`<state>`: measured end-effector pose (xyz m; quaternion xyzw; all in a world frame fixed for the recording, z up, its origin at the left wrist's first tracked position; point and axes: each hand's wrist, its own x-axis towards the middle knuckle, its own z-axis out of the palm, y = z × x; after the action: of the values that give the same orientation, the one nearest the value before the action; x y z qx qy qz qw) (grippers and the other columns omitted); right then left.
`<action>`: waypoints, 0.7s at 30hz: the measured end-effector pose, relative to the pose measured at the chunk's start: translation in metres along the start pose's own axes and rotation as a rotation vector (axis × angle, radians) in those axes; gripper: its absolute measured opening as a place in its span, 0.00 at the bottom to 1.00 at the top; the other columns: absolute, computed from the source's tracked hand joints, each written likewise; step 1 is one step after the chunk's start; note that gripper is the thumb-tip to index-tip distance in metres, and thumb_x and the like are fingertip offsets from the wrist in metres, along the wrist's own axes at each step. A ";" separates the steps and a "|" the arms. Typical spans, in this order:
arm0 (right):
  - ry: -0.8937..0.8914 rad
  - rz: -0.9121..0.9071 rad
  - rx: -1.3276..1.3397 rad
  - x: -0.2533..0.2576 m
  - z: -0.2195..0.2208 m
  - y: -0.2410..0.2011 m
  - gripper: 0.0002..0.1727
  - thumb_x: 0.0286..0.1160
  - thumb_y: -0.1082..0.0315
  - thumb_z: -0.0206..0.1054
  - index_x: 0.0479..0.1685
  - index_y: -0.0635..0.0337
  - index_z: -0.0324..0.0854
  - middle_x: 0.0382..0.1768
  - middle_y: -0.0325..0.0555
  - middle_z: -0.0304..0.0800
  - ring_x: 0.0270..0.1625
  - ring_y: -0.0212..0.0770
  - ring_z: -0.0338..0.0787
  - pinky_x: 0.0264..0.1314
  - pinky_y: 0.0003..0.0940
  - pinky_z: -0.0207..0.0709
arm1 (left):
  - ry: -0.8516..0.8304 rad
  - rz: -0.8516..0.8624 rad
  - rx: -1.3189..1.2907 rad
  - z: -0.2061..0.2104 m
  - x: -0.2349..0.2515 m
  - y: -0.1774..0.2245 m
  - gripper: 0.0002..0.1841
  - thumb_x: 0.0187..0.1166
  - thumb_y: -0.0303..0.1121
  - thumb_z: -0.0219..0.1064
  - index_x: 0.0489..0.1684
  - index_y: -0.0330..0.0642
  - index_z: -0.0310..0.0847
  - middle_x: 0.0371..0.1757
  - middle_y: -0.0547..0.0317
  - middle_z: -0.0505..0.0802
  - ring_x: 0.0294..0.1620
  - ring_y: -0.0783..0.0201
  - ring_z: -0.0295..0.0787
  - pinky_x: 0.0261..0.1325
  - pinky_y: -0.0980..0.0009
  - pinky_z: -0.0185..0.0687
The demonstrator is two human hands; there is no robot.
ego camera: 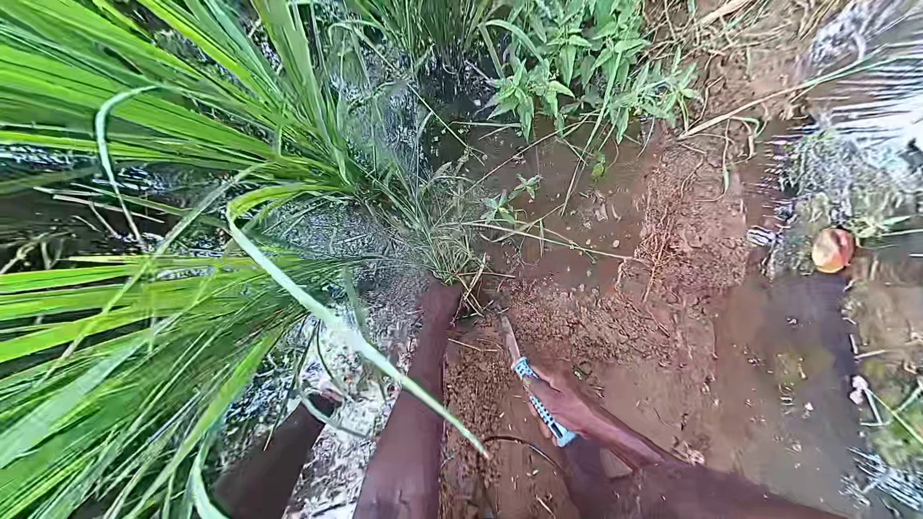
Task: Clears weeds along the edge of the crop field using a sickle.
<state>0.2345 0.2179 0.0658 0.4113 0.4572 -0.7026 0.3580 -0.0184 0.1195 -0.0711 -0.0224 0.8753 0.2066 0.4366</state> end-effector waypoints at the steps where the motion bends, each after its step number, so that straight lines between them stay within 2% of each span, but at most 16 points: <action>1: -0.010 -0.008 -0.005 -0.008 -0.004 0.002 0.25 0.94 0.53 0.46 0.84 0.53 0.63 0.30 0.42 0.82 0.19 0.36 0.83 0.24 0.32 0.83 | -0.012 0.011 0.009 0.001 -0.001 0.002 0.40 0.77 0.46 0.70 0.84 0.29 0.61 0.70 0.29 0.84 0.73 0.36 0.81 0.75 0.38 0.72; 3: -0.033 -0.013 -0.032 -0.026 -0.022 0.004 0.24 0.94 0.55 0.46 0.82 0.52 0.64 0.29 0.41 0.81 0.19 0.36 0.82 0.23 0.32 0.82 | -0.056 0.010 0.054 0.000 -0.007 0.012 0.34 0.78 0.45 0.69 0.75 0.25 0.71 0.70 0.28 0.83 0.74 0.37 0.79 0.77 0.39 0.71; 5: -0.067 -0.003 -0.052 -0.046 -0.041 0.007 0.23 0.93 0.55 0.48 0.81 0.51 0.66 0.29 0.40 0.82 0.19 0.35 0.83 0.23 0.31 0.82 | -0.160 -0.015 0.072 0.001 -0.020 0.019 0.28 0.84 0.46 0.64 0.69 0.26 0.76 0.66 0.30 0.86 0.70 0.38 0.83 0.72 0.40 0.75; 8: -0.073 -0.037 -0.139 -0.075 -0.064 0.011 0.23 0.90 0.59 0.50 0.78 0.54 0.70 0.29 0.39 0.84 0.22 0.32 0.84 0.25 0.28 0.82 | -0.175 0.018 0.005 0.005 -0.045 0.026 0.27 0.81 0.41 0.67 0.69 0.26 0.75 0.64 0.29 0.86 0.68 0.38 0.84 0.71 0.39 0.76; 11: -0.079 -0.112 -0.279 -0.085 -0.068 0.015 0.24 0.89 0.60 0.52 0.79 0.59 0.70 0.32 0.39 0.85 0.25 0.30 0.83 0.30 0.28 0.82 | -0.149 0.057 -0.083 -0.005 -0.075 0.020 0.29 0.81 0.37 0.66 0.76 0.25 0.70 0.66 0.30 0.85 0.70 0.39 0.82 0.74 0.41 0.74; 14: -0.135 -0.200 -0.415 -0.081 -0.067 0.016 0.24 0.87 0.59 0.53 0.74 0.64 0.74 0.33 0.44 0.84 0.26 0.32 0.82 0.32 0.31 0.81 | -0.026 0.078 -0.169 -0.027 -0.096 -0.008 0.28 0.82 0.31 0.64 0.78 0.24 0.65 0.67 0.30 0.85 0.69 0.44 0.83 0.74 0.46 0.75; 16: -0.140 -0.200 -0.426 -0.069 -0.071 0.009 0.24 0.89 0.57 0.53 0.77 0.60 0.73 0.32 0.44 0.84 0.23 0.32 0.82 0.29 0.31 0.81 | 0.112 0.108 -0.314 -0.037 -0.093 -0.031 0.26 0.84 0.27 0.62 0.79 0.22 0.64 0.70 0.31 0.83 0.72 0.49 0.81 0.78 0.53 0.73; 19: -0.079 -0.166 -0.249 -0.052 -0.064 0.001 0.23 0.91 0.56 0.51 0.79 0.54 0.70 0.31 0.39 0.84 0.20 0.32 0.82 0.24 0.29 0.82 | 0.232 0.060 -0.405 -0.039 -0.087 -0.072 0.24 0.89 0.27 0.56 0.80 0.20 0.63 0.75 0.28 0.79 0.76 0.48 0.77 0.81 0.54 0.69; 21: -0.009 -0.197 -0.089 -0.042 -0.053 0.000 0.23 0.90 0.57 0.50 0.79 0.54 0.70 0.30 0.37 0.84 0.18 0.31 0.82 0.22 0.27 0.82 | 0.282 0.027 -0.496 -0.039 -0.087 -0.088 0.21 0.89 0.26 0.55 0.76 0.22 0.67 0.71 0.31 0.82 0.70 0.51 0.80 0.76 0.55 0.74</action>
<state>0.2652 0.2731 0.0910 0.3449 0.5246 -0.7151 0.3072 0.0254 0.0118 -0.0134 -0.1454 0.8503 0.4152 0.2890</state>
